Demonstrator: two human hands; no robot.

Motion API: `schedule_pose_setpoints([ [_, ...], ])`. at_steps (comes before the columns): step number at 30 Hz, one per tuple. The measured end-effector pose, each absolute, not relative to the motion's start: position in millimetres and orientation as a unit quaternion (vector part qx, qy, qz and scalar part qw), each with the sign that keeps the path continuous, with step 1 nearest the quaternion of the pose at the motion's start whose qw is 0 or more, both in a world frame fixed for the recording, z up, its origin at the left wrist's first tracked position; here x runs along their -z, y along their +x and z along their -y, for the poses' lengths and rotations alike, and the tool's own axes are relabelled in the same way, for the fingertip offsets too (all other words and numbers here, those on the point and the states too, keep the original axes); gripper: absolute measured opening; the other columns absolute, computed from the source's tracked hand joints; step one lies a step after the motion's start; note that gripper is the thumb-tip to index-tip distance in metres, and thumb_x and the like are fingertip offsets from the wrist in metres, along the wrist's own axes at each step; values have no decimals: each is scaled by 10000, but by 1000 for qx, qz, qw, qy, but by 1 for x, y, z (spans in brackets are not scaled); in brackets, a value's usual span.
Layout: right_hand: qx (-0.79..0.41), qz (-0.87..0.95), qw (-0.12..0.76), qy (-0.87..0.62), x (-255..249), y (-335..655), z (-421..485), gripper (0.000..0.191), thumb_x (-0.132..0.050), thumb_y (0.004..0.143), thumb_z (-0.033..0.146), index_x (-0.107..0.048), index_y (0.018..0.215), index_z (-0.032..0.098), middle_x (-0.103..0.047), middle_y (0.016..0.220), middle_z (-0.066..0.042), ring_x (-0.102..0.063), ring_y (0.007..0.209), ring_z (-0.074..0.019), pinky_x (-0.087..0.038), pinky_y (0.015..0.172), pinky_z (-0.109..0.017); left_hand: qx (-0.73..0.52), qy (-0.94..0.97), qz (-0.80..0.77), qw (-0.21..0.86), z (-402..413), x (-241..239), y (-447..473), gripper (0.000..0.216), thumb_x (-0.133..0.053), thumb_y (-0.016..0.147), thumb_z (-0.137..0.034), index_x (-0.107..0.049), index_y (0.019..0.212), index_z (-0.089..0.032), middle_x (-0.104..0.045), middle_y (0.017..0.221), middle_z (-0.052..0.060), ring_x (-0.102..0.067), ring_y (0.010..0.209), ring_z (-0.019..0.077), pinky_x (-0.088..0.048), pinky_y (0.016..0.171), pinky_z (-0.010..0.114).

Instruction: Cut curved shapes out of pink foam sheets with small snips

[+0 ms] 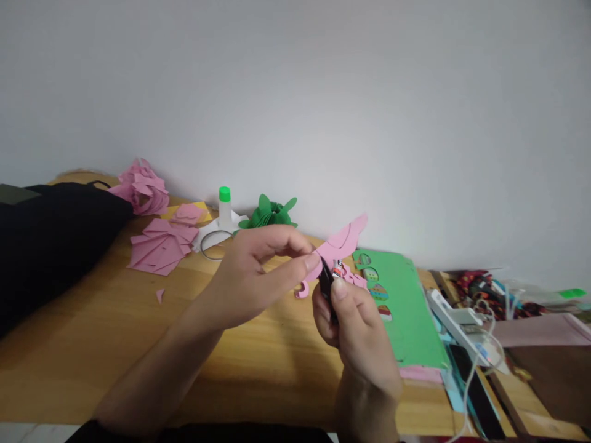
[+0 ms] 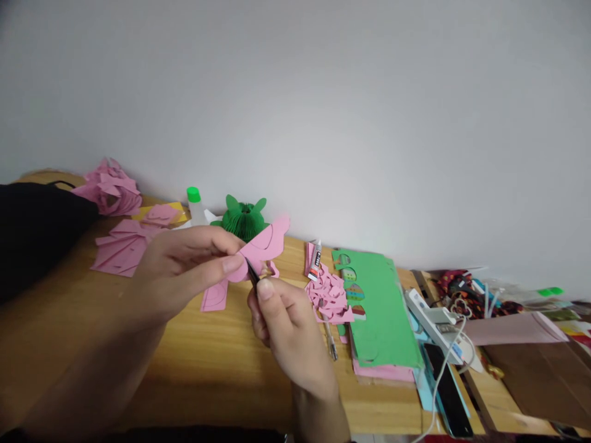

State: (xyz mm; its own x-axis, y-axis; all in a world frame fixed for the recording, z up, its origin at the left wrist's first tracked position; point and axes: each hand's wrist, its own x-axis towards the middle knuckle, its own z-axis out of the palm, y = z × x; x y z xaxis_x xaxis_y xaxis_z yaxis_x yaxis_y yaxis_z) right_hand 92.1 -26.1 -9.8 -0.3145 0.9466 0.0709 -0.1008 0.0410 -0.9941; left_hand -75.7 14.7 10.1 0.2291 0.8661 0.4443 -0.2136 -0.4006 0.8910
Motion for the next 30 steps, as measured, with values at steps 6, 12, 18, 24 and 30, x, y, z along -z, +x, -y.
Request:
schedule_pose_setpoints([
  [6,-570,571,440,-394,7,92,26,463,-428,1006,518,-452,658,214,-323,499,80,-194,418,-82,-206,392,-232,-557,640,-270,455,-13,-12,-78,197,-600,861,-130,-633,672,-172,-637,608,-22,-609,582,98,-494,577,199],
  [12,-543,590,426,-419,4,93,24,488,-440,991,550,-452,639,212,-325,496,76,-198,416,-83,-222,402,-244,-532,681,-277,419,-16,-14,-81,226,-601,844,-106,-609,631,-182,-619,596,-36,-571,571,84,-447,533,182],
  [18,-542,598,427,-408,3,93,24,483,-430,1007,524,-454,641,209,-340,502,73,-210,425,-83,-233,407,-236,-526,675,-279,435,-16,-14,-81,222,-596,843,-95,-610,638,-180,-610,597,-43,-556,560,73,-411,496,172],
  [24,-537,599,424,-416,2,93,25,496,-430,1002,536,-444,632,207,-336,496,75,-206,417,-78,-235,410,-241,-527,674,-279,436,-16,-15,-81,222,-590,850,-102,-605,640,-173,-608,602,-45,-560,578,69,-425,525,163],
  [30,-530,604,424,-418,1,93,26,498,-426,1000,545,-449,630,212,-335,497,74,-216,413,-84,-236,409,-250,-532,670,-277,438,-16,-16,-82,217,-592,845,-94,-606,644,-175,-595,590,-46,-544,556,68,-402,486,166],
])
